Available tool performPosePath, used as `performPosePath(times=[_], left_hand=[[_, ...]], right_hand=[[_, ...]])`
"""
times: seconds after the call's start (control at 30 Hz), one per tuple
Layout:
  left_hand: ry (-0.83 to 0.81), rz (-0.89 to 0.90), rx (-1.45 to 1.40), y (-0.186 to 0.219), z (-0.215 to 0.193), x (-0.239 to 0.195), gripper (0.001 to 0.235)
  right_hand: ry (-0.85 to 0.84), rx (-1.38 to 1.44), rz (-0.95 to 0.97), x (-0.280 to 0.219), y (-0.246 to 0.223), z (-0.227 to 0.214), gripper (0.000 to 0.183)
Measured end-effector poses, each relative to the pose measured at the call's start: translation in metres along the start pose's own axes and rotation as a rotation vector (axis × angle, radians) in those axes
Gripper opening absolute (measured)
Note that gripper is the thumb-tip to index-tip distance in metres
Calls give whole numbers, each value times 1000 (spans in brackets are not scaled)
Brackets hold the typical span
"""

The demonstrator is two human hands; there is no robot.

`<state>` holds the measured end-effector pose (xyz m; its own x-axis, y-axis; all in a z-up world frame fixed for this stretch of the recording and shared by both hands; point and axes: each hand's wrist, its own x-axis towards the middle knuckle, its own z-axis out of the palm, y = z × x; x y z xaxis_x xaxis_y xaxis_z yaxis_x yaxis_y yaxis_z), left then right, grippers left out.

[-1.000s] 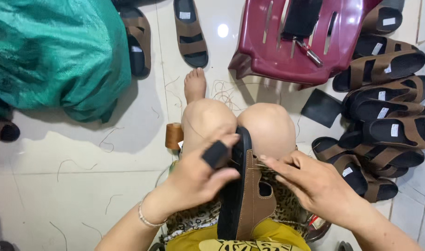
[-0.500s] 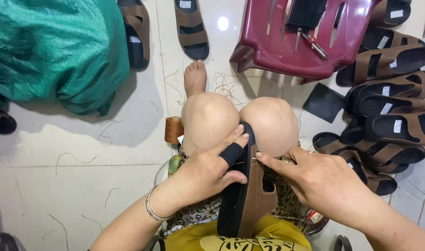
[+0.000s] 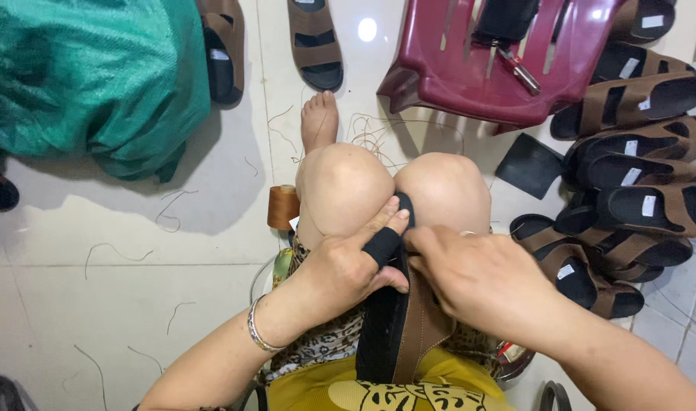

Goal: The person sits on the floor and sews a brown sandal using a needle and thread. They hold the sandal between their legs and repeatedly push the needle through the sole and strap while pulling the thread tight.

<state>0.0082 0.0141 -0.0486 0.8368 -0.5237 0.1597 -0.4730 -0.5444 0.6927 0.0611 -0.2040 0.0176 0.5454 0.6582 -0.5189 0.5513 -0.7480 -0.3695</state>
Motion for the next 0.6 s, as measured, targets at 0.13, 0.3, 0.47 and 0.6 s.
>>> performPosePath(times=[0.13, 0.3, 0.47, 0.6], left_hand=[[73, -68, -73, 15, -14, 1, 84], [106, -172, -201, 26, -50, -7, 13], [-54, -474, -985, 38, -51, 0, 23], [-47, -361, -117, 38, -6, -1, 34]], right_hand=[[-24, 163, 85, -2, 4, -1, 30], [183, 280, 30, -19, 31, 28, 46], [441, 159, -111, -20, 22, 31, 38], [652, 104, -286, -24, 14, 20, 28]])
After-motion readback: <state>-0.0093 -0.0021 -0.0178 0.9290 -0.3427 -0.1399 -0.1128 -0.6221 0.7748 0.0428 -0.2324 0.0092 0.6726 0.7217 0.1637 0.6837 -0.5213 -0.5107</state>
